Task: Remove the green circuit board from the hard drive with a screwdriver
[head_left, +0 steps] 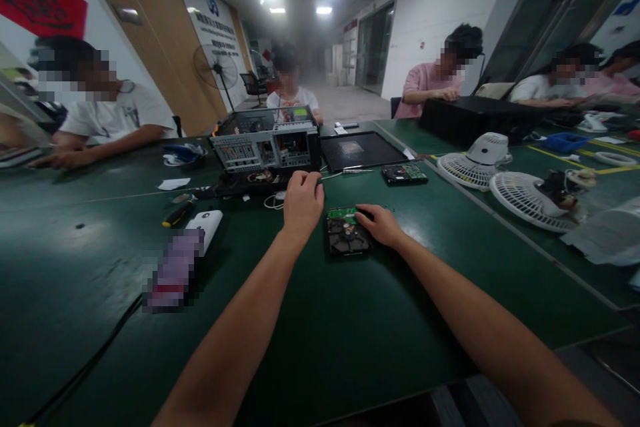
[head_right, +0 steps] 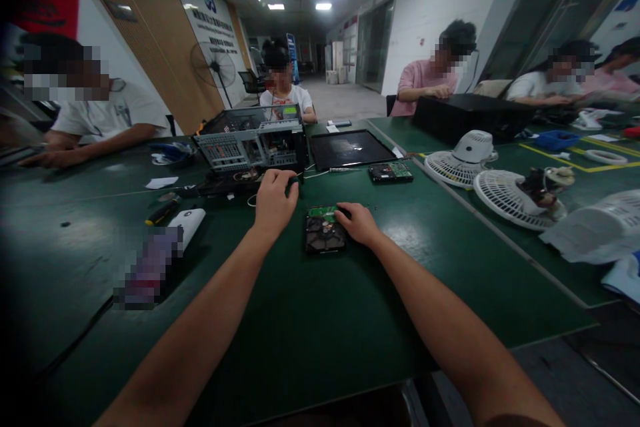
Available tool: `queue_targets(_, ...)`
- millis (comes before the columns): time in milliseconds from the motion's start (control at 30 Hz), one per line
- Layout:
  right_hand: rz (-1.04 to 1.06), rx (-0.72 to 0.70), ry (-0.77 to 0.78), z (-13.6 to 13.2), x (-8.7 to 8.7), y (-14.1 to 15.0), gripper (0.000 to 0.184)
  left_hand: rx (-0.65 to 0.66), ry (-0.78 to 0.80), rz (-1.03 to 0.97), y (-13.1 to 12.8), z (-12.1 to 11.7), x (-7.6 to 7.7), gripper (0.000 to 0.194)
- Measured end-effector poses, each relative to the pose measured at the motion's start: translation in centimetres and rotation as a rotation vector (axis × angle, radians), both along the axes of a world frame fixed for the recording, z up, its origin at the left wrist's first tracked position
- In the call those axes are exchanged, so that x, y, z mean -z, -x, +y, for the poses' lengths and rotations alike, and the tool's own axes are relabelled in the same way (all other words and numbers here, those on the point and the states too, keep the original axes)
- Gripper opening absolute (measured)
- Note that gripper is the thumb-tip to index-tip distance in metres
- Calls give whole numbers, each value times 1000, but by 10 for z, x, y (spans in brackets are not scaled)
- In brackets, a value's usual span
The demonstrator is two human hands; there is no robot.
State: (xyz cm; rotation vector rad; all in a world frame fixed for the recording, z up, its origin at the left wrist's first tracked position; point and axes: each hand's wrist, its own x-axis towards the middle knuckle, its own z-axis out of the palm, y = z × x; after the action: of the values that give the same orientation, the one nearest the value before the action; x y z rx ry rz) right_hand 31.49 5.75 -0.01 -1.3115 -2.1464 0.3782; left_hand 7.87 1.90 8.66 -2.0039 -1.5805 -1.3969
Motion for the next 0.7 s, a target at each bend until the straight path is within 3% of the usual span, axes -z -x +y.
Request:
queue_targets(367, -8, -2, 3, -1, -2, 1, 41, 70, 115, 85, -3, -6, -10, 24)
queue_targets(700, -27, -4, 6, 0, -2, 1, 42, 151, 86, -41, -5, 0, 0, 21)
